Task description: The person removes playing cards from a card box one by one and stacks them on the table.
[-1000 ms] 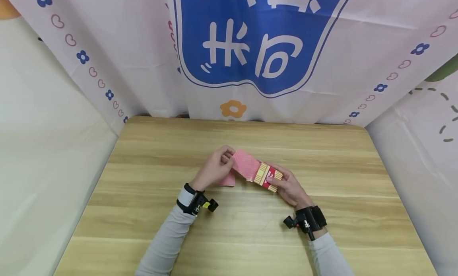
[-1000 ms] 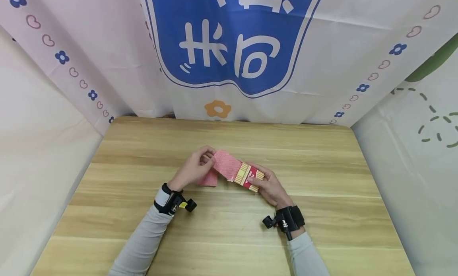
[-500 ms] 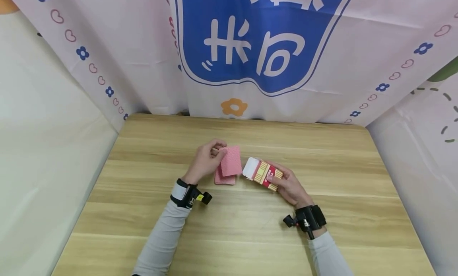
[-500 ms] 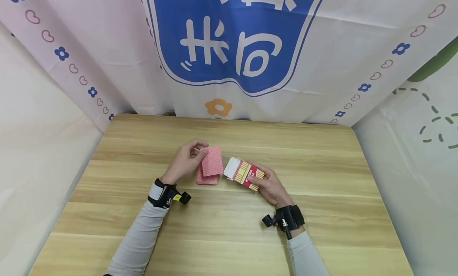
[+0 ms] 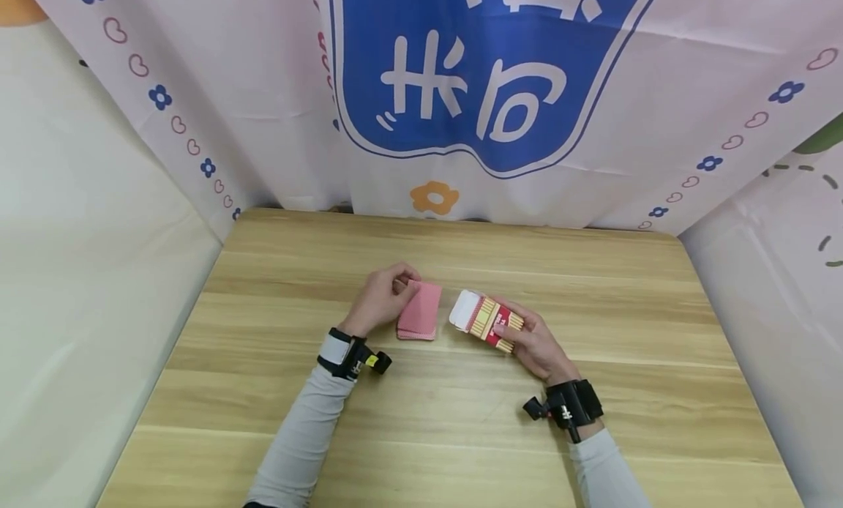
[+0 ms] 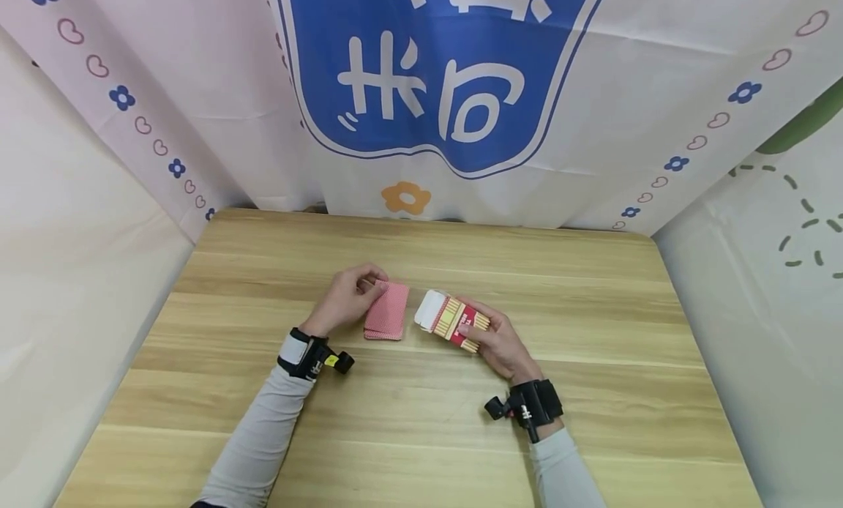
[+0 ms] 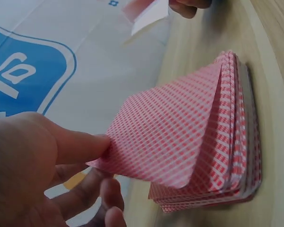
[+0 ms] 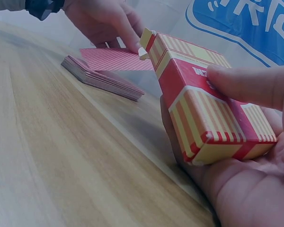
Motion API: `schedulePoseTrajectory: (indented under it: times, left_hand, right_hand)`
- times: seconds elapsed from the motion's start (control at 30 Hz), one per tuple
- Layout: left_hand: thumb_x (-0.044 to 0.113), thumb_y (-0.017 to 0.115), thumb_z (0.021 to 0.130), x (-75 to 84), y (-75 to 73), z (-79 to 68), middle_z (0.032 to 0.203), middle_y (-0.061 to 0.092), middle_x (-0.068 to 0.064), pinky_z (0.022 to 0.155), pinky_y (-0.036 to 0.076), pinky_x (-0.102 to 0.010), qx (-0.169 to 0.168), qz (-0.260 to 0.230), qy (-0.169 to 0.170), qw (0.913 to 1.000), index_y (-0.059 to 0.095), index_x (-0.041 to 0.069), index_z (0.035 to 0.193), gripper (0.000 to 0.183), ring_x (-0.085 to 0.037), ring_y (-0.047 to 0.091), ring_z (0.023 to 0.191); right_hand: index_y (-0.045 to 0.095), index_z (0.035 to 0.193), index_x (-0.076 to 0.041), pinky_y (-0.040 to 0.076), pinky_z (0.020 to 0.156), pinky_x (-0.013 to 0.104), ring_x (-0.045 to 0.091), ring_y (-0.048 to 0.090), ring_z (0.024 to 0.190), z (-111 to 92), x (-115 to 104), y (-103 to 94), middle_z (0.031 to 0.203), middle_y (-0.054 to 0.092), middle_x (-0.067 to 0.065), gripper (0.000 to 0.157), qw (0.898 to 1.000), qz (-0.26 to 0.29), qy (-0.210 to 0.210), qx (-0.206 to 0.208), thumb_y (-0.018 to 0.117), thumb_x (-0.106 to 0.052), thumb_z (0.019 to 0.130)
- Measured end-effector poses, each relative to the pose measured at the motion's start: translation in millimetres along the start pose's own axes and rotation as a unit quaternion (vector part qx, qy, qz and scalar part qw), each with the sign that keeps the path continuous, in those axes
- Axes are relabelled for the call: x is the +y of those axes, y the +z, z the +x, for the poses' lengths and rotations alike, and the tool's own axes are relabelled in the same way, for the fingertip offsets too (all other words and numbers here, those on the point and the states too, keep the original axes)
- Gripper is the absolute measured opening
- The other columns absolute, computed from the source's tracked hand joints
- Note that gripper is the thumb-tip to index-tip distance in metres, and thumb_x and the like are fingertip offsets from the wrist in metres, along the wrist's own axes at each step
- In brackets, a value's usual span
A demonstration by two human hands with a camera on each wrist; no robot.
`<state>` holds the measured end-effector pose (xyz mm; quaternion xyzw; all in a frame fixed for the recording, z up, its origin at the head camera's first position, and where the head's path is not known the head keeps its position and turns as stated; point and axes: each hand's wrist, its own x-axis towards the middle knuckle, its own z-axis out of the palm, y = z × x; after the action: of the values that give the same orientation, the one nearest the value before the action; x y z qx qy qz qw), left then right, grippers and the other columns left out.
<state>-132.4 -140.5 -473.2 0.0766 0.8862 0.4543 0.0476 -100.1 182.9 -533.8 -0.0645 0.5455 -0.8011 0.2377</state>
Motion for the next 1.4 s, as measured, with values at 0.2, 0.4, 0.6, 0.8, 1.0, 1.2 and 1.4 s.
schedulePoseTrajectory:
  times: [0.2,0.4,0.6,0.8,1.0,1.2,1.4]
  left_hand:
    - [0.019,0.068,0.097,-5.1,3.6,1.0,0.104,0.067,-0.005,0.077,0.052,-0.036,0.005,0.050,-0.013,0.9987,0.072,0.011,0.107,0.013,-0.020,0.061,0.089]
    - [0.022,0.068,0.097,-7.6,6.2,1.4,0.105,0.062,-0.006,0.081,0.051,-0.038,0.009,0.086,-0.032,0.9958,0.073,0.012,0.108,0.015,-0.023,0.058,0.093]
    - [0.021,0.067,0.097,-10.0,11.2,2.5,0.104,0.062,-0.004,0.081,0.051,-0.036,0.010,0.099,-0.031,0.9946,0.074,0.013,0.106,0.014,-0.021,0.057,0.093]
    - [0.020,0.067,0.097,-13.3,15.0,3.6,0.105,0.063,-0.005,0.078,0.049,-0.036,0.013,0.121,-0.032,0.9921,0.074,0.010,0.106,0.015,-0.021,0.056,0.091]
    - [0.020,0.068,0.097,-14.1,16.6,4.2,0.108,0.065,-0.006,0.080,0.051,-0.037,0.011,0.125,-0.031,0.9916,0.075,0.009,0.106,0.016,-0.021,0.058,0.093]
    - [0.020,0.068,0.096,-15.2,16.9,4.3,0.106,0.065,-0.006,0.079,0.050,-0.037,0.016,0.125,-0.028,0.9916,0.075,0.009,0.105,0.015,-0.022,0.058,0.091]
    - [0.020,0.067,0.097,-14.2,15.9,4.5,0.109,0.065,-0.007,0.083,0.052,-0.039,0.018,0.125,-0.019,0.9918,0.073,0.009,0.109,0.018,-0.022,0.059,0.096]
  right_hand:
    - [0.056,0.150,-0.012,0.055,0.097,0.032,0.020,0.062,0.120,0,1,-0.7,0.140,0.056,0.008,0.057,1.000,-0.001,0.002,0.003,0.064,0.002,0.096]
    - [0.055,0.151,-0.012,0.055,0.098,0.032,0.020,0.061,0.122,-1,-1,1.1,0.143,0.052,0.010,0.057,1.000,0.001,0.000,-0.001,0.065,0.001,0.096]
    - [0.057,0.149,-0.015,0.055,0.099,0.033,0.021,0.060,0.123,-2,-1,0.5,0.145,0.049,0.010,0.057,1.000,0.007,0.002,-0.001,0.065,0.002,0.095]
    - [0.055,0.151,-0.013,0.054,0.100,0.033,0.022,0.059,0.123,-1,0,-0.7,0.144,0.049,0.010,0.058,1.000,-0.003,0.000,-0.005,0.065,0.003,0.095]
    - [0.055,0.150,-0.014,0.054,0.099,0.033,0.022,0.059,0.122,1,0,-1.3,0.144,0.050,0.011,0.059,1.000,-0.002,0.002,-0.007,0.066,0.002,0.095]
    - [0.056,0.150,-0.014,0.055,0.098,0.033,0.022,0.060,0.121,1,-1,-1.3,0.143,0.050,0.011,0.059,1.000,0.005,0.003,-0.008,0.067,0.002,0.094]
    - [0.056,0.150,-0.014,0.055,0.099,0.034,0.022,0.060,0.122,0,-1,-1.6,0.143,0.050,0.011,0.058,1.000,0.010,0.007,-0.008,0.066,0.002,0.095]
